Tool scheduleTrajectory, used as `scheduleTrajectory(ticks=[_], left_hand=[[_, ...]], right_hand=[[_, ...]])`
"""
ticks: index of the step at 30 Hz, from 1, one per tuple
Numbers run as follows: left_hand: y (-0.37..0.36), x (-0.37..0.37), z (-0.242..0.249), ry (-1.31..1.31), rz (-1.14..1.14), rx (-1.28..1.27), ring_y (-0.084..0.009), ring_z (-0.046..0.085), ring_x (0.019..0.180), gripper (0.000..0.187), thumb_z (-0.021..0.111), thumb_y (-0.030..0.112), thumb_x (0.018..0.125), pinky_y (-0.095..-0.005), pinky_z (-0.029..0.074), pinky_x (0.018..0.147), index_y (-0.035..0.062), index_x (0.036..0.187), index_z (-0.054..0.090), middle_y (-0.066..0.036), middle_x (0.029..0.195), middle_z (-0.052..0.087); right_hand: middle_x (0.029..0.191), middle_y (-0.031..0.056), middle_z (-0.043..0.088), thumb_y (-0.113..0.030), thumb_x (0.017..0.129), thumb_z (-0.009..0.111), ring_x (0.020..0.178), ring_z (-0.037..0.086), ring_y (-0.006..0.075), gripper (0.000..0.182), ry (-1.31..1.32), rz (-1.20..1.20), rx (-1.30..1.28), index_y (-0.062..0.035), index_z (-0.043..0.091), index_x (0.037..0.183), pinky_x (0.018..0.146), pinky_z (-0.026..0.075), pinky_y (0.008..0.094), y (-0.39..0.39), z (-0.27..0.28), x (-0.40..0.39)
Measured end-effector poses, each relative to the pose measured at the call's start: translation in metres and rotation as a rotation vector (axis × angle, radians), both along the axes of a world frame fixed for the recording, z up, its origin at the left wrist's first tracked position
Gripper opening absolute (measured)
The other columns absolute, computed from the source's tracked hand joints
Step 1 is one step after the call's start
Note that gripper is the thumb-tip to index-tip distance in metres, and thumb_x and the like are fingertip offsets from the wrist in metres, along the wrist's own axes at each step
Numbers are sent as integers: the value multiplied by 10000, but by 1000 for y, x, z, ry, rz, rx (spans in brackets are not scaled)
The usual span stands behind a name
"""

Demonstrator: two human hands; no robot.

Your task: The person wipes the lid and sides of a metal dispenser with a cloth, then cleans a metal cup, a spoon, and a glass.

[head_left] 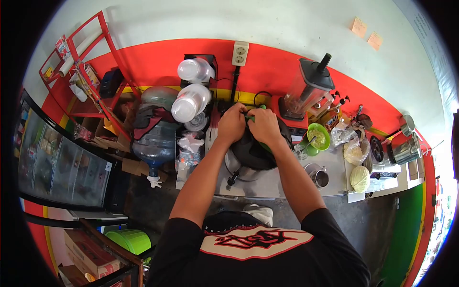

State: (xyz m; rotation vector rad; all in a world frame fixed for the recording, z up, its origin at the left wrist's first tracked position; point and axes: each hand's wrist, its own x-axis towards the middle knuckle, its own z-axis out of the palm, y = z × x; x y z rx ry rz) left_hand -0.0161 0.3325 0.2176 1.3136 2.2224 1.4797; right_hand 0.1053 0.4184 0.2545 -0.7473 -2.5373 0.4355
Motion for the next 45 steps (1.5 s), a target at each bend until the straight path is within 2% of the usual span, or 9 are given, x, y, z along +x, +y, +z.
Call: scheduleTrajectory(ticks=[13,18,20,25,31,35,38,42,45], left_hand=[[-1,6,9,51,164,-129,-407,694,1032,146,546,189,987,-550,541,853,122,1051,659,-139,1066,739],[-3,7,13,32,162,-139,-412,696,1030,161,529,203,999,-540,548,854,120,1065,649,-142,1078,739],[-5,7,11,35,153,-155,-415,696,1029,165,524,206,1002,-538,550,853,119,1070,646,-143,1081,739],[-3,7,12,42,152,-164,-418,698,1026,161,524,200,1000,-538,551,848,114,1071,640,-138,1082,739],[-3,6,9,28,142,-140,-402,703,1033,183,537,165,971,-506,548,882,100,1095,655,-147,1066,741],[2,4,-3,97,153,-26,-402,698,1036,187,539,145,957,-506,544,884,90,1096,650,-145,1083,736],[-2,5,-1,71,150,-21,-405,692,1035,189,534,132,952,-513,540,883,84,1096,648,-150,1090,731],[0,5,2,27,151,-4,-418,676,1041,187,532,134,952,-528,535,883,75,1088,646,-158,1089,721],[-2,6,1,1,158,4,-433,664,1047,189,540,132,948,-540,530,885,60,1087,646,-166,1102,714]], right_hand=[[955,159,696,-278,857,716,1027,636,374,262,54,375,-52,-33,787,916,958,486,463,31,-2,21],[918,155,676,-268,762,831,1054,632,330,250,191,239,-59,-50,787,878,993,476,451,39,-14,17],[972,177,713,-255,685,886,1054,674,350,291,-61,-112,-110,-54,779,865,959,529,454,34,-4,7],[967,240,723,-161,638,880,951,737,393,343,-262,-50,-249,25,705,867,830,584,435,63,14,-13],[1033,310,708,-80,750,798,1032,715,441,301,-308,-60,12,73,676,979,889,596,482,30,11,-24],[1047,262,653,-4,812,729,1005,663,433,232,124,-99,289,13,632,1022,900,540,503,36,-19,-17],[1023,249,679,-106,895,722,1012,652,468,183,480,-359,-12,0,654,1028,891,510,528,52,-20,-6],[1154,305,697,-359,998,644,1086,668,474,438,205,-168,-27,56,664,1136,921,521,542,24,-15,-5],[1284,319,657,-317,1030,596,1245,618,448,473,158,65,304,87,631,1273,1076,489,496,-5,-22,-1]])
